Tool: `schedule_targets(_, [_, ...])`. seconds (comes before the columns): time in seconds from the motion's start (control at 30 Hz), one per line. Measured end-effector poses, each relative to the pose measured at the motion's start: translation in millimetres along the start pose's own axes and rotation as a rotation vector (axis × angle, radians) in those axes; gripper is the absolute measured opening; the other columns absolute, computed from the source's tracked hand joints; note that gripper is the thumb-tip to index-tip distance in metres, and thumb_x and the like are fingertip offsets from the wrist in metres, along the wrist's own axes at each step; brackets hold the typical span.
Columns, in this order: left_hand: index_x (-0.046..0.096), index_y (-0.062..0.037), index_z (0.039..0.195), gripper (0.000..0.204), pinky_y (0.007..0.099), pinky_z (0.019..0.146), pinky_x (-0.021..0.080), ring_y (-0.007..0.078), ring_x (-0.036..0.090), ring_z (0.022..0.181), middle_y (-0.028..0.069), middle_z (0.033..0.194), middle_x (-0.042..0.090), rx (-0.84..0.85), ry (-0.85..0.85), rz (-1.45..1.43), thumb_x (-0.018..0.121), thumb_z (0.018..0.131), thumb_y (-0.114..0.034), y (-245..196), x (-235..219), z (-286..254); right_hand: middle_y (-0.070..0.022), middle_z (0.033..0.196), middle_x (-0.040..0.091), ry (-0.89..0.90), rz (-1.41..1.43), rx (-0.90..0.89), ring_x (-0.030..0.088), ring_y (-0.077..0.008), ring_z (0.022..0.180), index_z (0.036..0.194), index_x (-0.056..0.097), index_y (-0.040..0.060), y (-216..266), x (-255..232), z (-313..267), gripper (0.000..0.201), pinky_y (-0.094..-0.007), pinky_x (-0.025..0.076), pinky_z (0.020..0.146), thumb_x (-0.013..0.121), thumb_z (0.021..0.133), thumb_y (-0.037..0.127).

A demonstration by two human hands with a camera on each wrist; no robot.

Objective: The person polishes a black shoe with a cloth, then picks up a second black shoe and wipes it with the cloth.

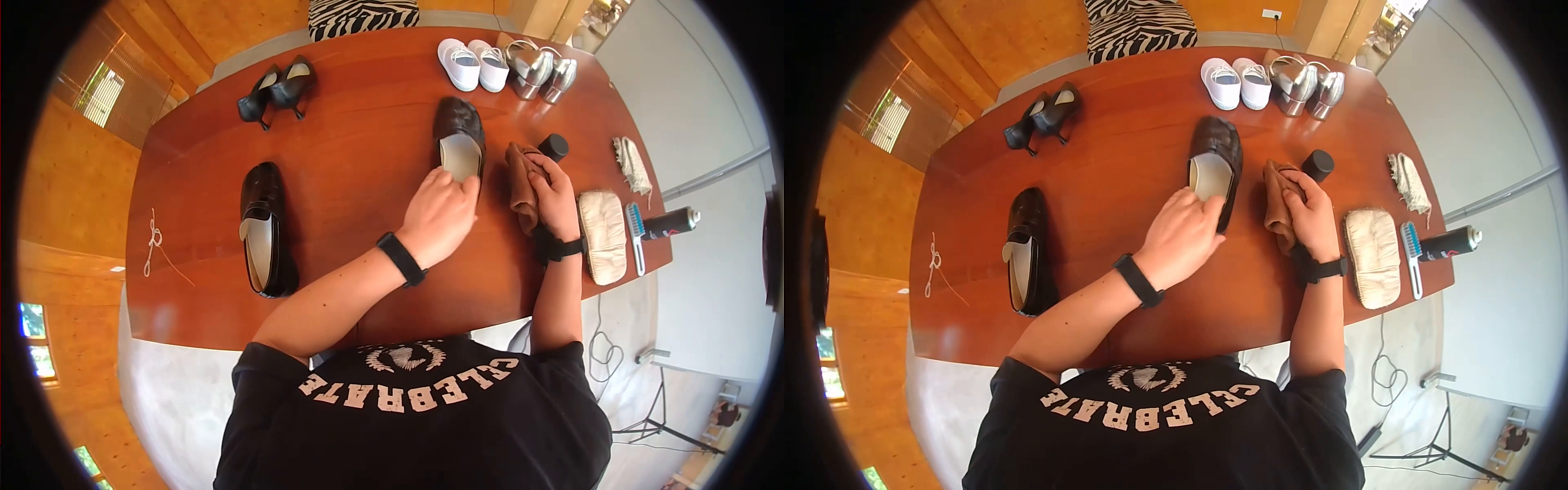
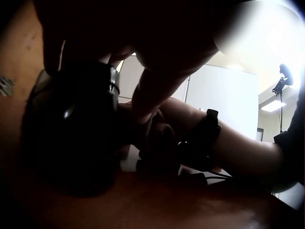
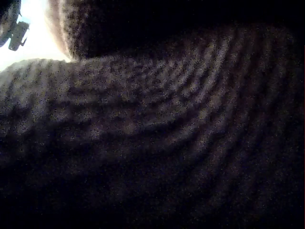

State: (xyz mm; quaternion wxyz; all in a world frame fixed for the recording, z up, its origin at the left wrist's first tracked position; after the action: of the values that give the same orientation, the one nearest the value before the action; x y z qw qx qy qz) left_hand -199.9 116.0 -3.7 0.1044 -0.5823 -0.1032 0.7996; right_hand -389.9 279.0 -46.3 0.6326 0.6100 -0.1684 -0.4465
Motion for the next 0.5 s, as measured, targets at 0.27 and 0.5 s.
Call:
schedule_targets(0.27, [0.056, -0.003, 0.073, 0.008, 0.0365, 0.076, 0.045, 0.026, 0.06, 0.063, 0.0095, 0.057, 0.057, 0.133, -0.015, 0.069, 0.059, 0.078, -0.008, -14, -22, -54, -0.0139, 0.112, 0.072, -0.012, -0.161, 0.029, 0.068, -0.0199, 0.106, 0.123, 0.066, -0.0011, 39, 16, 4, 0.029, -0.0315, 0.052, 0.094, 0.062, 0.095, 0.006])
schedule_targets(0.5, [0.053, -0.0051, 0.076, 0.009, 0.0334, 0.065, 0.046, 0.0226, 0.059, 0.045, 0.0072, 0.049, 0.056, 0.084, 0.005, -0.155, 0.061, 0.078, -0.008, -21, -14, -81, -0.0178, 0.1, 0.067, 0.256, -0.528, -0.352, 0.067, -0.0371, 0.091, 0.107, 0.069, 0.0026, 82, 87, 24, 0.021, -0.041, 0.054, 0.08, 0.071, 0.09, 0.015])
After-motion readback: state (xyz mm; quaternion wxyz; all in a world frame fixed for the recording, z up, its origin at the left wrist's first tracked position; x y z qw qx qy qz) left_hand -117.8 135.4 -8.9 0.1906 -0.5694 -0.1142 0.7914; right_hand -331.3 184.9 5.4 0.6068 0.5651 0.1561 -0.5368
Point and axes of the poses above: each hand's wrist, its own z-axis towards the middle knuckle, its own x-axis out of the palm, y = z × x, the point moved 2 cm from there along z, towards the middle knuckle
